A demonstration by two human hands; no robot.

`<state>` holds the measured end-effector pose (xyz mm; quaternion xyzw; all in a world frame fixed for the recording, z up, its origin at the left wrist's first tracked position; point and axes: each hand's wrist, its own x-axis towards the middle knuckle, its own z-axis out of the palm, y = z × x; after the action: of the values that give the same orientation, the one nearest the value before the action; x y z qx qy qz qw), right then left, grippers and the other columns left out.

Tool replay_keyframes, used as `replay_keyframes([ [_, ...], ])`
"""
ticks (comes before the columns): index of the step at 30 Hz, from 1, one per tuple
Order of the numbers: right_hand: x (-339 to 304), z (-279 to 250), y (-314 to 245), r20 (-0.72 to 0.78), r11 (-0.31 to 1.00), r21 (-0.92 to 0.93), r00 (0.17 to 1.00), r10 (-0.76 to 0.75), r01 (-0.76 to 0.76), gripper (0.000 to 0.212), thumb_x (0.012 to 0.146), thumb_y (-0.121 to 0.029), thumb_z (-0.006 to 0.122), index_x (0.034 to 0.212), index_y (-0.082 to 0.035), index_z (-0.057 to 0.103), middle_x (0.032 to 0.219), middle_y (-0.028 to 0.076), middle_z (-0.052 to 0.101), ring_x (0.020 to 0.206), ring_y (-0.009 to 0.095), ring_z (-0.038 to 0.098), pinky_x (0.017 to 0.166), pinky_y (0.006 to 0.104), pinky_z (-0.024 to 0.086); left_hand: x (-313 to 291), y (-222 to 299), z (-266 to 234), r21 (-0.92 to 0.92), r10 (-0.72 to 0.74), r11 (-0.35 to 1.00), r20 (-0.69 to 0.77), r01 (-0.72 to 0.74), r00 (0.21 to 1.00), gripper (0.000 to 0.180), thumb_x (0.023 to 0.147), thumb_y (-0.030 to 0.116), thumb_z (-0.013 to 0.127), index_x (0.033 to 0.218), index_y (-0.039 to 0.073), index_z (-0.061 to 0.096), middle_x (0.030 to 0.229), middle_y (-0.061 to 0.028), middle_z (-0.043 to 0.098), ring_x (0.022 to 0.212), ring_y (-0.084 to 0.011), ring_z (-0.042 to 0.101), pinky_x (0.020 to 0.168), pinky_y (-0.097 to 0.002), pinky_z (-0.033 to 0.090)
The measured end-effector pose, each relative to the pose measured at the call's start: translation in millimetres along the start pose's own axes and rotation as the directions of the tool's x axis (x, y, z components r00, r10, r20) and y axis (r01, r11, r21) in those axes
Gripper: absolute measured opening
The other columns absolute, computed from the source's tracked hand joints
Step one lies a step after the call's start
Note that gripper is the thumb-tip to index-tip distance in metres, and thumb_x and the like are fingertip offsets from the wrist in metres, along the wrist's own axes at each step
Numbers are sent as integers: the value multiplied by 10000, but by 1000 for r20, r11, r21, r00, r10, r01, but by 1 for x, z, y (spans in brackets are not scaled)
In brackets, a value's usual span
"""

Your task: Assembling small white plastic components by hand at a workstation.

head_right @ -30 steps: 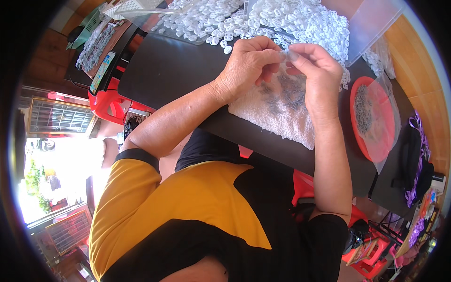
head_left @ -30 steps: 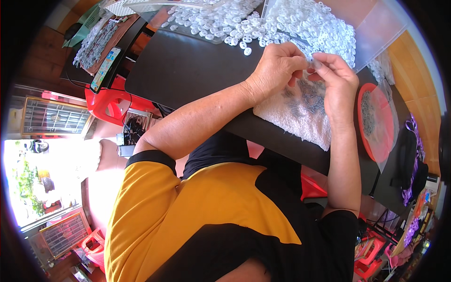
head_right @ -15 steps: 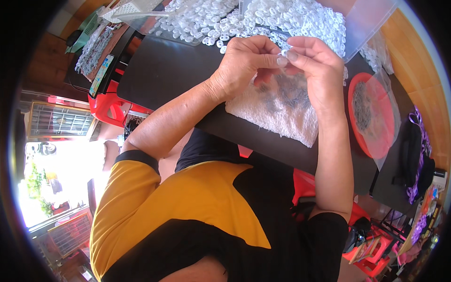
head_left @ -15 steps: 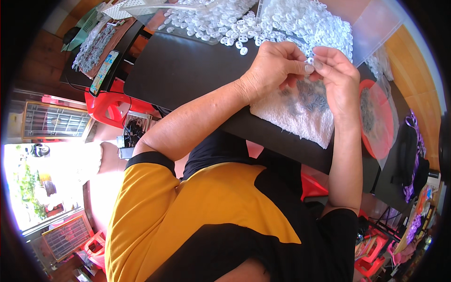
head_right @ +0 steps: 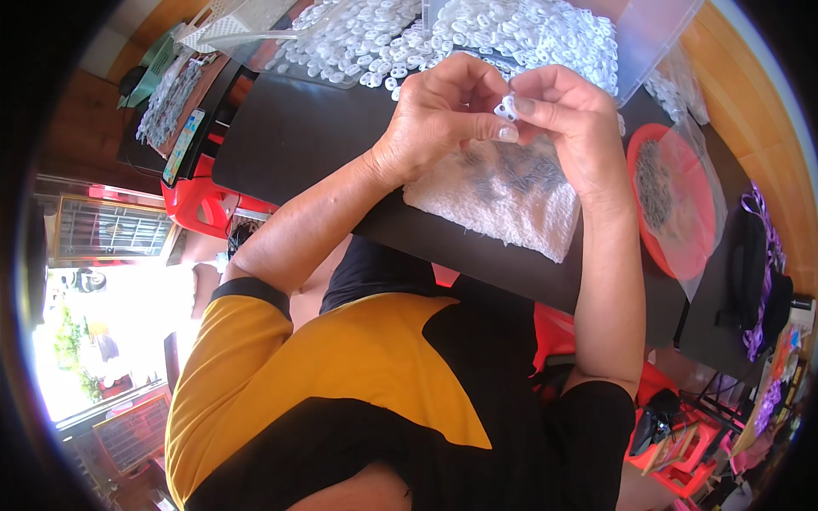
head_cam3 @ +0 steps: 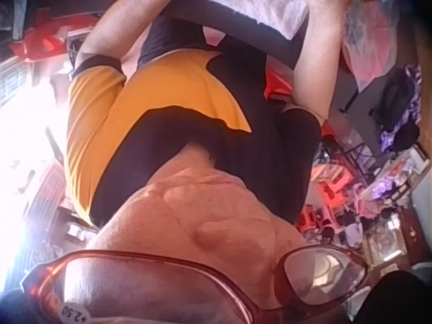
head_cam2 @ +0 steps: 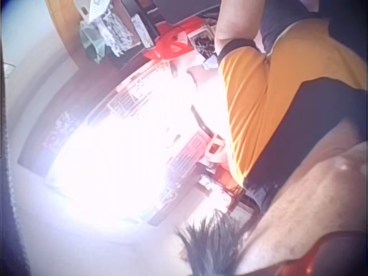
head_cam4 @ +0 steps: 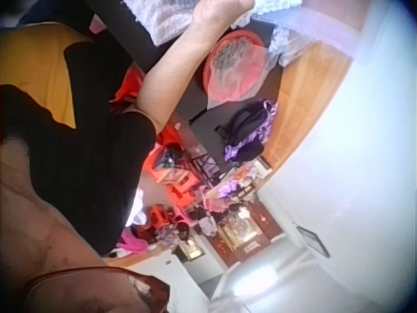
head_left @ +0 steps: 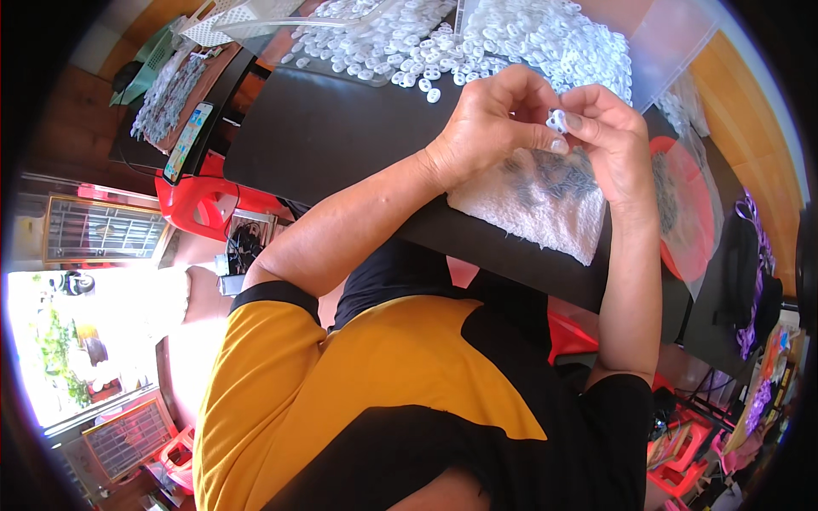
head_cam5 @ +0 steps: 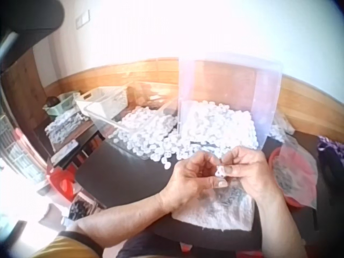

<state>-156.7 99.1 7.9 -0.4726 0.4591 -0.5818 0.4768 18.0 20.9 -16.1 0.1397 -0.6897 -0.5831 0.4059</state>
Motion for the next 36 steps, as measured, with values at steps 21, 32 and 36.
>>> replay_keyframes([
  [21, -6, 14, -6, 21, 986, -118, 993, 117, -114, 231, 910, -239, 640, 866, -13, 662, 689, 22, 621, 598, 111, 594, 543, 225, 448, -7, 3, -3, 290, 87, 953, 17, -88, 996, 360, 731, 164, 852, 982, 27, 633, 762, -5, 637, 712, -57, 607, 668, -214, 520],
  [32, -9, 22, -6, 81, 985, -11, 981, 175, -175, 211, 920, -213, 629, 862, -10, 639, 676, 33, 610, 541, 126, 596, 478, 208, 427, -12, 3, -6, 251, 186, 950, 32, -189, 982, 320, 758, 170, 825, 964, 42, 617, 758, -36, 681, 698, -79, 655, 655, -233, 538],
  [36, -10, 24, -3, 114, 978, 64, 975, 191, -199, 200, 926, -203, 620, 872, -11, 634, 690, 32, 605, 538, 128, 597, 468, 204, 421, -12, 3, -8, 318, 219, 921, 51, -224, 974, 321, 758, 184, 826, 964, 48, 621, 748, -40, 682, 686, -88, 656, 647, -242, 538],
])
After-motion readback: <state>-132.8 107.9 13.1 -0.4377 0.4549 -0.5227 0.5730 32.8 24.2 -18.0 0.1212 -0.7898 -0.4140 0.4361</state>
